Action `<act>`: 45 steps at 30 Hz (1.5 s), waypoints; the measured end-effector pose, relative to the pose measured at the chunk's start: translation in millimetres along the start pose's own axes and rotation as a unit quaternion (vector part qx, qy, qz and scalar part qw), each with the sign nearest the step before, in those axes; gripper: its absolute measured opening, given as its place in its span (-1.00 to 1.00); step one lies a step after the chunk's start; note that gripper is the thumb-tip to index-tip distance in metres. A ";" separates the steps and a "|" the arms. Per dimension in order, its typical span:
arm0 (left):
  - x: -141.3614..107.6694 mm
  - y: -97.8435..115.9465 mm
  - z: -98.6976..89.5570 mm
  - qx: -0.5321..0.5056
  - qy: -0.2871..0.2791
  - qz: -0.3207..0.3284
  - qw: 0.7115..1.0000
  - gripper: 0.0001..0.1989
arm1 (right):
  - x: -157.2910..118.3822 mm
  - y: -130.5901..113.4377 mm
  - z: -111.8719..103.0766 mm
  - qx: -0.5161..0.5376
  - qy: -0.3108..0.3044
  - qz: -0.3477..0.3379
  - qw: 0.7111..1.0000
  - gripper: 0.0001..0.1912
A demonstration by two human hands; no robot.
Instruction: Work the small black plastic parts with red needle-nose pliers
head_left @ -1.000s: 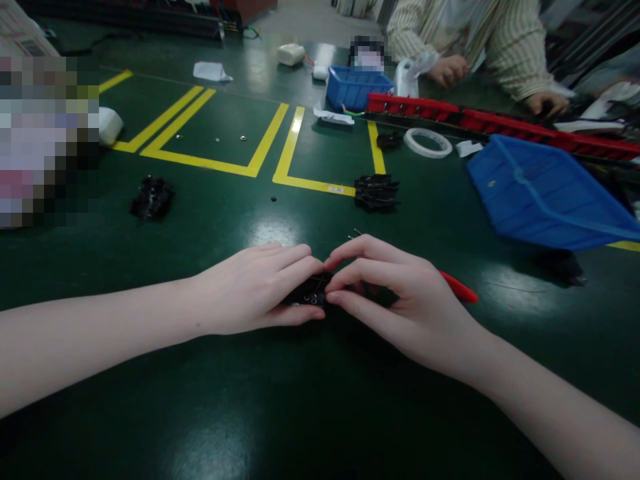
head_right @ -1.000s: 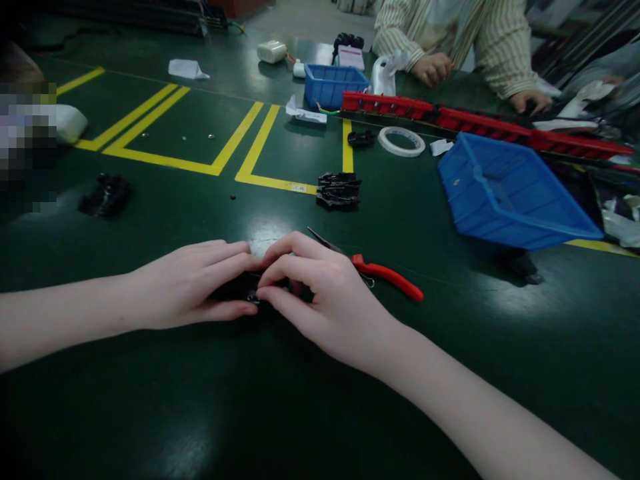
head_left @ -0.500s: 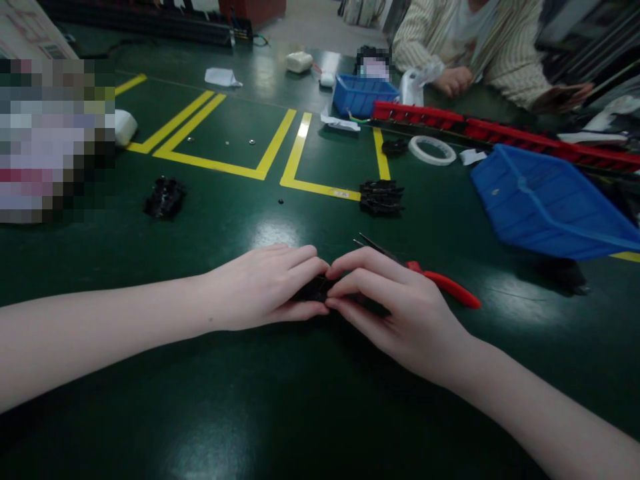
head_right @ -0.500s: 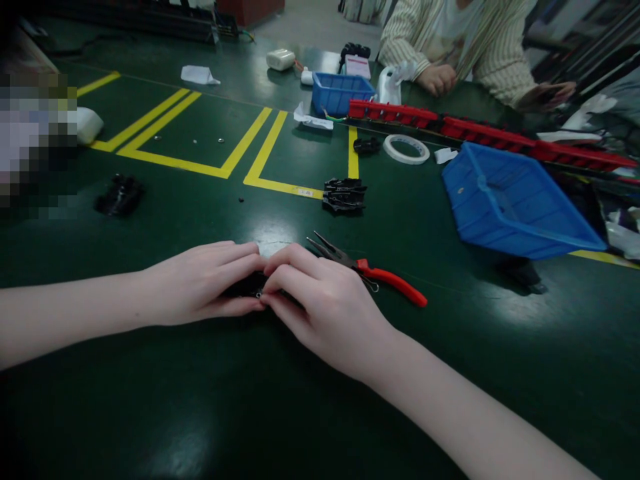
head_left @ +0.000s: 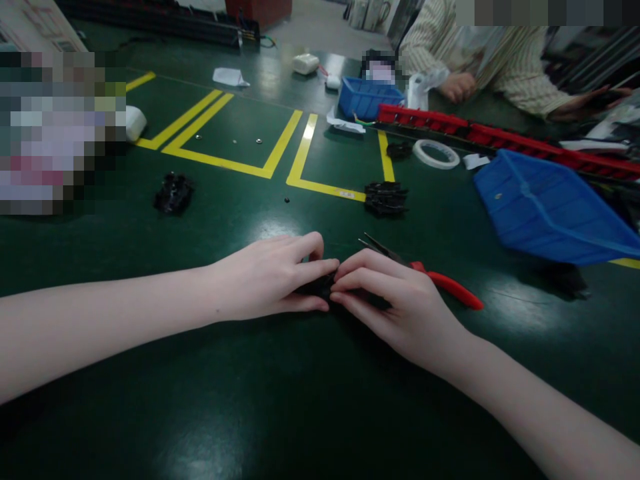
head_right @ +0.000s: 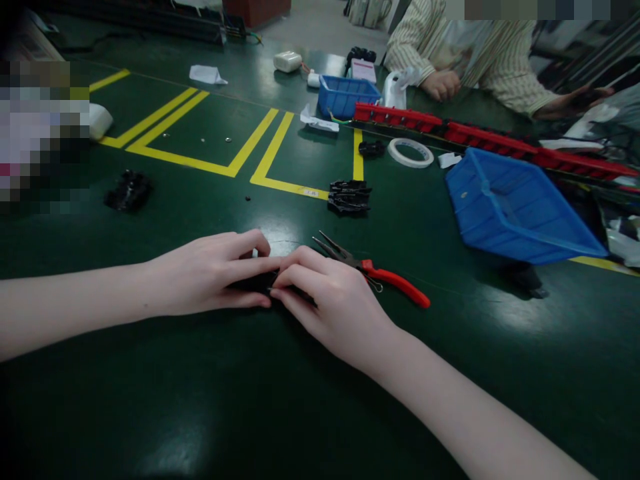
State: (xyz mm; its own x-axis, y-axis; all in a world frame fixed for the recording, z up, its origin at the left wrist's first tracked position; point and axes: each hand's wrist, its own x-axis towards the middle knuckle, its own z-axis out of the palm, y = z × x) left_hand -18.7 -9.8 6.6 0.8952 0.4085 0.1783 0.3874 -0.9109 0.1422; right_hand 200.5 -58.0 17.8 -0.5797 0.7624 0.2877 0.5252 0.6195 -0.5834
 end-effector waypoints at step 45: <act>-0.8 2.6 -2.4 0.013 -0.001 0.003 1.000 -0.66 | 2.7 -0.5 3.2 -0.014 0.004 0.019 1.000 -0.89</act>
State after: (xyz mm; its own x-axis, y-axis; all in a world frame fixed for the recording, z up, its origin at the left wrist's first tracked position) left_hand -18.9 -12.4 9.1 0.8983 0.4024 0.1763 0.3873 -0.9148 0.1148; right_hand 196.7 -56.9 16.5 -0.5537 0.7873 0.2712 0.5648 0.5944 -0.5724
